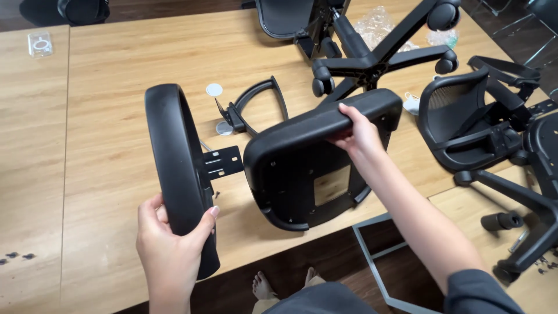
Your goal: The person attaches armrests to an office chair seat. They pick up screws from the table, hold an armrest bracket against the underside of the seat, and drive the screws in with a screwdriver, working on one armrest and then the other while other chair parts sit on the table.
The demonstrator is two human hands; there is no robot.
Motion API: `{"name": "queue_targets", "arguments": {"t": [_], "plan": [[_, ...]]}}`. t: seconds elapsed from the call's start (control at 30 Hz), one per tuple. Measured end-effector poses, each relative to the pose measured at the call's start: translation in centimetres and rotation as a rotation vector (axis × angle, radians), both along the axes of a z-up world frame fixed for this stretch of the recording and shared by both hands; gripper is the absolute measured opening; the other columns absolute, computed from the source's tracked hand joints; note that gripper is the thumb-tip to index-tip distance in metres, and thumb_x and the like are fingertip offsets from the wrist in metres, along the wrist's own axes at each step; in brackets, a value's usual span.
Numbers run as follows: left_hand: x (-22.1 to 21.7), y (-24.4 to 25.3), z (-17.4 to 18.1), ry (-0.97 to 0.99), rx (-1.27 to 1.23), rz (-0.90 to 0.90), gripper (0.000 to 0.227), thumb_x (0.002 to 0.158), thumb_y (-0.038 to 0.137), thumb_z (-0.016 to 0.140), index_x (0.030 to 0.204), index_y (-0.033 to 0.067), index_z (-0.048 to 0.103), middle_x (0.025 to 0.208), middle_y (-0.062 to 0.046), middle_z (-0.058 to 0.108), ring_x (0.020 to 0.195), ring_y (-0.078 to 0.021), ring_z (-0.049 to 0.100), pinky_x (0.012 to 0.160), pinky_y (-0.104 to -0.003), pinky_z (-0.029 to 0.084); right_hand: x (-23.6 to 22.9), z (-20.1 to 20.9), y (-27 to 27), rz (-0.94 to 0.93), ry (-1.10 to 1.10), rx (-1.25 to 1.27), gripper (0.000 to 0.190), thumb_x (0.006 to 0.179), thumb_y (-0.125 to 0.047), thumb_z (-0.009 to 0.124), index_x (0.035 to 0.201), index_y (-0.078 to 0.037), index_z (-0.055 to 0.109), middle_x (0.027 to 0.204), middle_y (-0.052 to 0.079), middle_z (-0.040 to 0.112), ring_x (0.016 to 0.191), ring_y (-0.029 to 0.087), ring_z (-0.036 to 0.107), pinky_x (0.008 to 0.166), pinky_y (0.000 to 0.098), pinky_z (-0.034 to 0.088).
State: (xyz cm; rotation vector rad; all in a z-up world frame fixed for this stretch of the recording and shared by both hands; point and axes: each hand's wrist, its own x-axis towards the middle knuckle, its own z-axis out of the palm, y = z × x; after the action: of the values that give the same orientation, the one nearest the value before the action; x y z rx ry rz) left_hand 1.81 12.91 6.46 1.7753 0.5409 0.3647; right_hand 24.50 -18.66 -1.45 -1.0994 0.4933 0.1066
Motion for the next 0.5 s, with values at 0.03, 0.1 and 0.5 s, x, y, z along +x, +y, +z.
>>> {"name": "queue_targets", "arguments": {"t": [0.03, 0.1, 0.5], "plan": [[0.2, 0.2, -0.1, -0.003, 0.002, 0.004, 0.063, 0.075, 0.004, 0.085, 0.125, -0.0070, 0.047, 0.089, -0.013, 0.075, 0.070, -0.0143, 0.071, 0.062, -0.028, 0.058, 1.4, -0.7, 0.5, 0.004, -0.003, 0.002, 0.049, 0.087, -0.026, 0.071, 0.124, 0.002, 0.055, 0.114, 0.013, 0.068, 0.113, 0.029, 0.068, 0.097, 0.0533, 0.059], [0.6, 0.4, -0.4, -0.014, -0.043, 0.001, 0.064, 0.074, 0.005, 0.084, 0.125, -0.0065, 0.047, 0.091, -0.012, 0.075, 0.069, -0.0142, 0.071, 0.061, -0.028, 0.058, 4.0, -2.2, 1.5, -0.026, 0.000, -0.047, 0.045, 0.086, -0.023, 0.072, 0.117, 0.007, 0.059, 0.108, 0.018, 0.070, 0.103, 0.033, 0.073, 0.088, 0.0544, 0.064], [1.7, -0.6, -1.2, 0.090, -0.043, 0.087, 0.065, 0.072, 0.006, 0.085, 0.125, -0.0063, 0.049, 0.094, -0.014, 0.076, 0.074, -0.0181, 0.074, 0.066, -0.030, 0.060, 10.5, -15.7, 2.7, -0.177, 0.512, -0.347, 0.036, 0.082, -0.020, 0.077, 0.102, 0.008, 0.065, 0.097, 0.025, 0.071, 0.063, 0.040, 0.071, 0.047, 0.0412, 0.062]]}}
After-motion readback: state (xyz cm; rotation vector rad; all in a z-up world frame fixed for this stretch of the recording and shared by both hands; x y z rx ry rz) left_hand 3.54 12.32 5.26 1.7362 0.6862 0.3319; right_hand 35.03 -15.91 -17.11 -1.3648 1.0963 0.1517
